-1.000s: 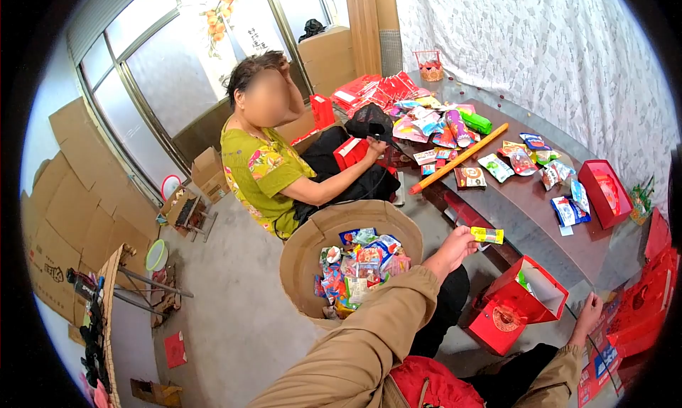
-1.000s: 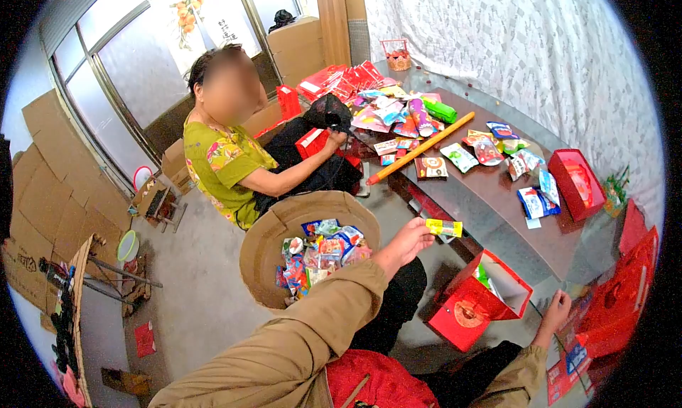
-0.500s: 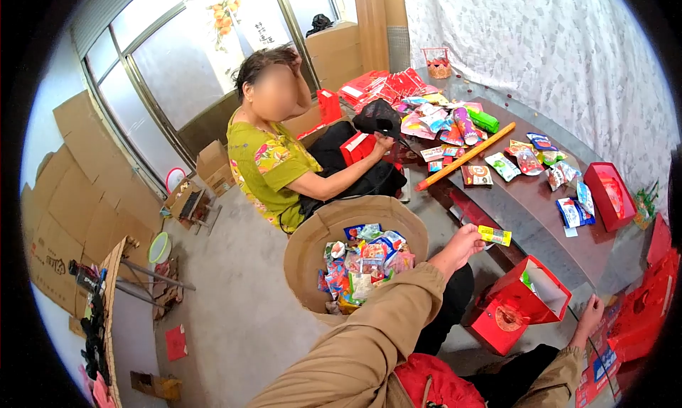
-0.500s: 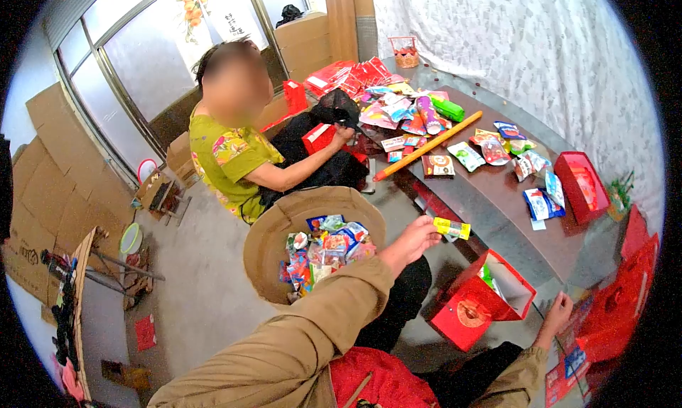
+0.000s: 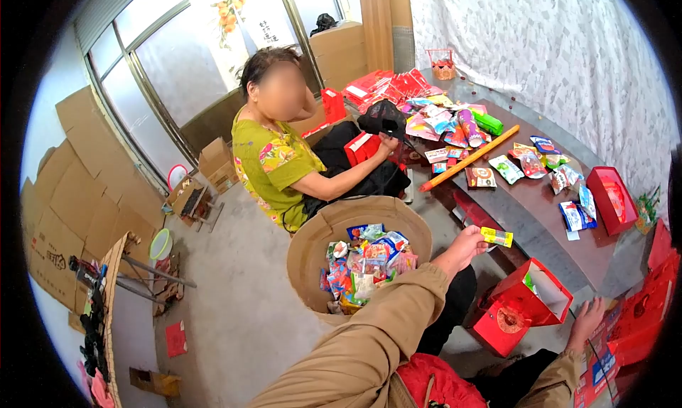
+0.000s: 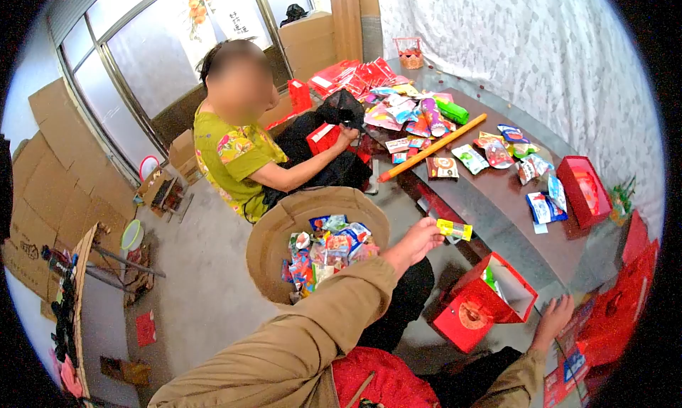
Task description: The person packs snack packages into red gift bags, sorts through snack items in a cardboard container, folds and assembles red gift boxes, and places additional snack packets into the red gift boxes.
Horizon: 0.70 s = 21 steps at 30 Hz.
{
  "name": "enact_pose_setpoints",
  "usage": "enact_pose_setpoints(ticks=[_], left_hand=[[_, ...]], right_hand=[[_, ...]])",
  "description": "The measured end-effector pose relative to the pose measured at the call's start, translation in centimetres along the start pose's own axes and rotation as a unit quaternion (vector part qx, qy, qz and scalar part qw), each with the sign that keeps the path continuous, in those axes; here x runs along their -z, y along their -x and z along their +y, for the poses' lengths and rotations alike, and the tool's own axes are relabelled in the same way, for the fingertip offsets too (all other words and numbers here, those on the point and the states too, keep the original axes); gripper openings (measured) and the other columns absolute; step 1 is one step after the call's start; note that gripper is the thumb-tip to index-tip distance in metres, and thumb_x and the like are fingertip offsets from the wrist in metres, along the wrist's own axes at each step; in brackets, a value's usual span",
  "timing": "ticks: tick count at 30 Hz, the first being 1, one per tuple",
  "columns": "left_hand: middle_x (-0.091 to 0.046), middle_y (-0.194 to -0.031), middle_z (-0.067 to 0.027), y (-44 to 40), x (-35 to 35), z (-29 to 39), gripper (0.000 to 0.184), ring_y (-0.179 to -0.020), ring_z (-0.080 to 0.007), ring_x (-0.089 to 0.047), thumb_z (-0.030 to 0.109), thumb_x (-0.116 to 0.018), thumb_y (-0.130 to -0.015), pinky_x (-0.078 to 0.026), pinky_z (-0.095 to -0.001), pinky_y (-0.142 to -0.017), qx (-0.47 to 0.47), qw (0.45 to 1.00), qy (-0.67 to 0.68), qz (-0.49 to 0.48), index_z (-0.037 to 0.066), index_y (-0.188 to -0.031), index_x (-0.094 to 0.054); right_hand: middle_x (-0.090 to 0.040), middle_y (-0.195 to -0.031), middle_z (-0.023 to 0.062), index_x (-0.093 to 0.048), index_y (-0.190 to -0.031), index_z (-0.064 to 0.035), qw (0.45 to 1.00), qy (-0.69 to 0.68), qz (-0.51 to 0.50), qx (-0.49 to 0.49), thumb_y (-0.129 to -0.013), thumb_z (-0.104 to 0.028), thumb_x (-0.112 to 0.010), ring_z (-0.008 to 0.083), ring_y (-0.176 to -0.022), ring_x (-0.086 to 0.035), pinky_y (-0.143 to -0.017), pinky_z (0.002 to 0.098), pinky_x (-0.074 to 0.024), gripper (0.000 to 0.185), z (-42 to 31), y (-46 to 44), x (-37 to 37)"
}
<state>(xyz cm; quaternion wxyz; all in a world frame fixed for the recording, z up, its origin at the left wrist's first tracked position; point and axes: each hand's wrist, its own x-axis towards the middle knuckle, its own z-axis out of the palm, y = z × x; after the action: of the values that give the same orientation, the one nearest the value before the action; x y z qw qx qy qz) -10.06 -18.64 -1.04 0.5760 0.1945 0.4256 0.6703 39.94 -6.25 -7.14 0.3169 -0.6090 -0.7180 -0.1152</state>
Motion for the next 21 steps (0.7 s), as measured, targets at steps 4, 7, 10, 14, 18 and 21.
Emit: enact_pose_setpoints(ticks=[4,7,10,14,18,21], left_hand=[[-0.062,-0.094,-0.0029,-0.3,0.3,-0.4,0.007,-0.079,-0.0117,-0.062,0.009,-0.052,-0.098,-0.052,-0.0258,-0.071,-0.001,1.0,0.004,-0.011,0.01,-0.104,-0.053],[-0.061,-0.095,-0.0029,-0.4,0.1,-0.6,0.008,-0.08,-0.0114,-0.061,0.009,-0.052,-0.098,-0.052,-0.0258,-0.072,-0.001,1.0,-0.008,-0.012,0.009,-0.106,-0.053],[-0.061,-0.094,-0.0032,-0.2,-0.1,-0.8,0.009,-0.081,-0.0111,-0.06,0.01,-0.052,-0.098,-0.052,-0.0254,-0.073,-0.004,1.0,-0.011,-0.016,0.009,-0.106,-0.053],[-0.061,-0.093,-0.0035,-0.3,-0.2,-1.1,0.009,-0.081,-0.0118,-0.06,0.009,-0.053,-0.097,-0.051,-0.0258,-0.072,-0.016,0.999,-0.021,-0.028,0.009,-0.106,-0.053],[-0.061,-0.093,-0.0037,-0.3,-0.3,-1.3,0.007,-0.08,-0.0129,-0.06,0.008,-0.054,-0.095,-0.05,-0.0268,-0.073,-0.031,0.997,-0.057,-0.03,0.009,-0.102,-0.051],[-0.058,-0.087,-0.0032,0.0,-0.6,-1.4,0.009,-0.073,-0.0121,-0.059,0.006,-0.053,-0.091,-0.048,-0.0259,-0.065,-0.053,0.994,-0.1,-0.007,0.009,-0.098,-0.05]], right_hand=[[-0.045,-0.146,0.0188,-0.053,-0.131,0.0006,0.999,0.013,-0.023,0.025,-0.091,-0.014,-0.061,0.0362,-0.135,-0.041,-0.112,0.044,-0.0323,0.044,-0.8,0.8,0.3],[-0.042,-0.15,0.0172,-0.049,-0.137,-0.0013,0.997,0.035,-0.04,0.051,-0.092,-0.014,-0.059,0.0349,-0.139,-0.037,-0.115,0.0432,-0.0297,0.048,-0.6,1.4,0.3],[-0.038,-0.153,0.0158,-0.044,-0.143,-0.0031,0.995,0.052,-0.048,0.072,-0.094,-0.014,-0.057,0.0341,-0.141,-0.034,-0.116,0.043,-0.0283,0.052,-0.7,1.8,0.4],[-0.034,-0.155,0.0154,-0.039,-0.146,-0.0045,0.994,0.048,-0.048,0.088,-0.095,-0.015,-0.055,0.0337,-0.144,-0.03,-0.116,0.0431,-0.0271,0.054,-1.3,2.2,1.3],[-0.032,-0.157,0.0155,-0.036,-0.149,-0.0058,0.993,0.052,-0.049,0.096,-0.097,-0.017,-0.052,0.0334,-0.145,-0.028,-0.117,0.0433,-0.0258,0.055,-1.4,2.6,1.9],[-0.03,-0.158,0.0148,-0.034,-0.151,-0.0067,0.992,0.069,-0.051,0.095,-0.098,-0.018,-0.05,0.033,-0.146,-0.027,-0.117,0.0446,-0.0246,0.056,-1.4,3.2,2.1]])
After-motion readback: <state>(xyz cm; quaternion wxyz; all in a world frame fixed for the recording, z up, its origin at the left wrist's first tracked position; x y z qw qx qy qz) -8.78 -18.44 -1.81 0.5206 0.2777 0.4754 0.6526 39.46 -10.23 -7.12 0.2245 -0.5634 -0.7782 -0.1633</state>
